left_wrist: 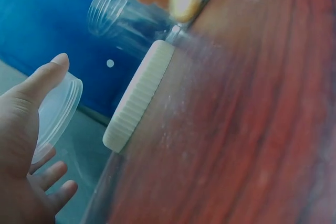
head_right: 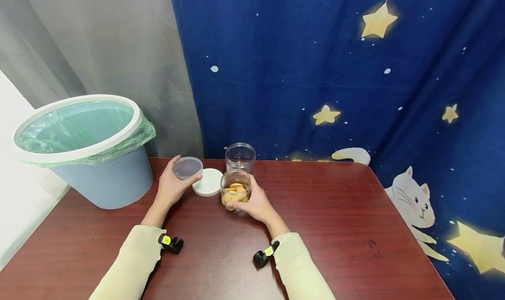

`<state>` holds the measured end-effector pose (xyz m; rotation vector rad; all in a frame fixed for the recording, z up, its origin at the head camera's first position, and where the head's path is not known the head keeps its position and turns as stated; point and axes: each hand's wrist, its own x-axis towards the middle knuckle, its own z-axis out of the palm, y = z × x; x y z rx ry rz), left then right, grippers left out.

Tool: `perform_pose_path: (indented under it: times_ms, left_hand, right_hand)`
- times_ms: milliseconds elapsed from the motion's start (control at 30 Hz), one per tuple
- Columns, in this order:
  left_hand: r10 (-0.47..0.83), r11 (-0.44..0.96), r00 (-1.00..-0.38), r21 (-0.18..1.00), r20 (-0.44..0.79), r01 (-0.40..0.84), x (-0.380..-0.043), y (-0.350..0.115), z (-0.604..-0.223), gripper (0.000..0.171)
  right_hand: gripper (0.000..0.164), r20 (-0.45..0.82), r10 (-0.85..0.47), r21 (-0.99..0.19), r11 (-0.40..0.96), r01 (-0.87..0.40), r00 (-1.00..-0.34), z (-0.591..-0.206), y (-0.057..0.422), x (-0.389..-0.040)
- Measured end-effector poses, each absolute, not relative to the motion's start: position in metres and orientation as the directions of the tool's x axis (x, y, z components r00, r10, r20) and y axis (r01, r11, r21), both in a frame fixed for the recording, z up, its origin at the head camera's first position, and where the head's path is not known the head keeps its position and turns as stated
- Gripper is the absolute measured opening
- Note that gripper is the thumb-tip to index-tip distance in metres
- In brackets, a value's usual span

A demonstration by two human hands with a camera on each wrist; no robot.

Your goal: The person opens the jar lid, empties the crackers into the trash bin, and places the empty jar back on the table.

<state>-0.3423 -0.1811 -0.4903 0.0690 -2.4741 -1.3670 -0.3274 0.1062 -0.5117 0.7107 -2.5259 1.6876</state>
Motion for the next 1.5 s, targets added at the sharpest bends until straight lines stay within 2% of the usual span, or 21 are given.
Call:
perform_pose_path:
  times_ms: [333, 900, 1233, 1500]
  left_hand:
    - [-0.235, 0.559, -0.942, 0.826, 0.241, 0.072, -0.346, -0.191, -0.504, 0.105]
    - [-0.179, 0.625, -0.975, 0.781, 0.135, -0.006, -0.344, -0.196, -0.511, 0.108]
    - [-0.209, 0.679, -0.971, 0.732, 0.118, -0.057, -0.342, -0.195, -0.513, 0.108]
    - [-0.204, 0.715, -0.967, 0.698, 0.151, -0.042, -0.343, -0.195, -0.514, 0.107]
  right_hand:
    - [0.091, 0.265, -0.343, -0.869, 0.32, -0.378, -0.901, -0.513, 0.107, -0.327]
    - [0.093, 0.262, -0.354, -0.875, 0.307, -0.376, -0.898, -0.511, 0.107, -0.328]
    - [0.094, 0.272, -0.358, -0.875, 0.296, -0.385, -0.893, -0.514, 0.107, -0.327]
    - [0.093, 0.285, -0.356, -0.873, 0.287, -0.394, -0.89, -0.515, 0.106, -0.328]
